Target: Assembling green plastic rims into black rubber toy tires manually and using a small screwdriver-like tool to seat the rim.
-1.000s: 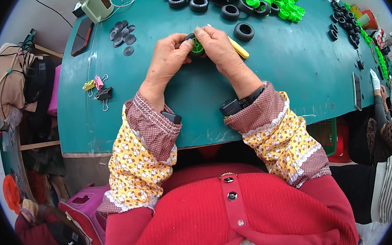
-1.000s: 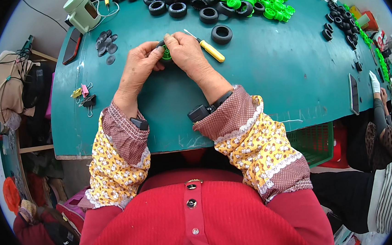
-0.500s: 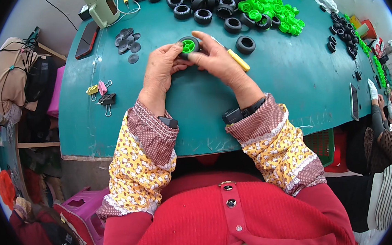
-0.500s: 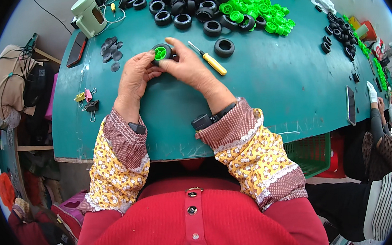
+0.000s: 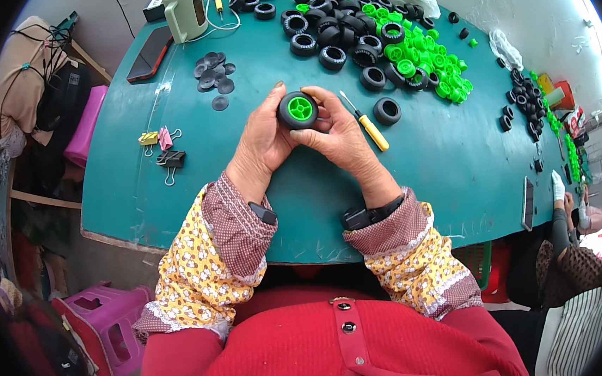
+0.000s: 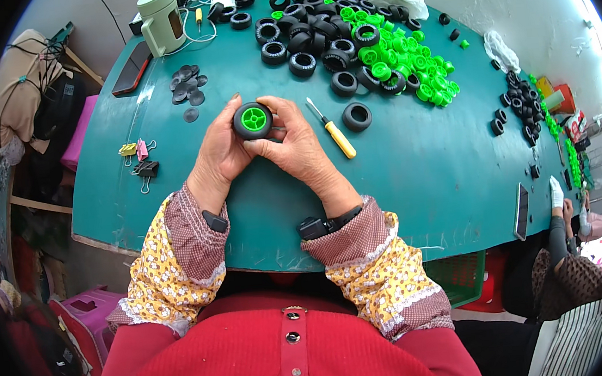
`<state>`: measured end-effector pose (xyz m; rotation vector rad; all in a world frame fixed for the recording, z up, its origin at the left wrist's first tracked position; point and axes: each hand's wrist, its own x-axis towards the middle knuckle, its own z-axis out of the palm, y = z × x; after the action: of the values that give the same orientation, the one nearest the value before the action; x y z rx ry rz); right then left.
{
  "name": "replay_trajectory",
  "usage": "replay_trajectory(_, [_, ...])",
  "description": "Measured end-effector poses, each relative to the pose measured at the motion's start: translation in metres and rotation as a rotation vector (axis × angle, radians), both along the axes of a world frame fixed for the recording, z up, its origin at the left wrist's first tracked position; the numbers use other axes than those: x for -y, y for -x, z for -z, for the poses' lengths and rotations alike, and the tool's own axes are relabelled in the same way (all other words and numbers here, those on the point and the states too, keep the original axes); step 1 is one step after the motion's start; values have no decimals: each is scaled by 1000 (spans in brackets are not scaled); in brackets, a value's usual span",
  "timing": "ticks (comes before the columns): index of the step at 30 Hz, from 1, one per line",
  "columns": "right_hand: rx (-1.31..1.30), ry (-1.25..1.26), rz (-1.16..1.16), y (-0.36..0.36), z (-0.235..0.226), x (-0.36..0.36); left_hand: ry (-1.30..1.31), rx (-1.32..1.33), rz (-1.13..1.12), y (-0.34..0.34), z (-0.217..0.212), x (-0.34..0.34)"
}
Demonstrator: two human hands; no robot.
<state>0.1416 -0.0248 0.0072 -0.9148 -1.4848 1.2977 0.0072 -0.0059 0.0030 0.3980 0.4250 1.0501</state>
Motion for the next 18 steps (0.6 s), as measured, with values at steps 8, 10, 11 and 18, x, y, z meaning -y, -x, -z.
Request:
replay_trajectory(8, [383,-154,72,-2,-3,-1,98,-180,-119,-7,-4,3])
replay_trajectory(10, [379,-186,87,-1,-3,-1,111,-209,-114,-6,-7,3])
replay_trajectory(11, [374,-227,90,0,-2,-2,119,-238,-125,-5,-6,3])
replay_trajectory(18, [79,12,85,-3,9,-4,226,-229,-149,-13,-5,-2])
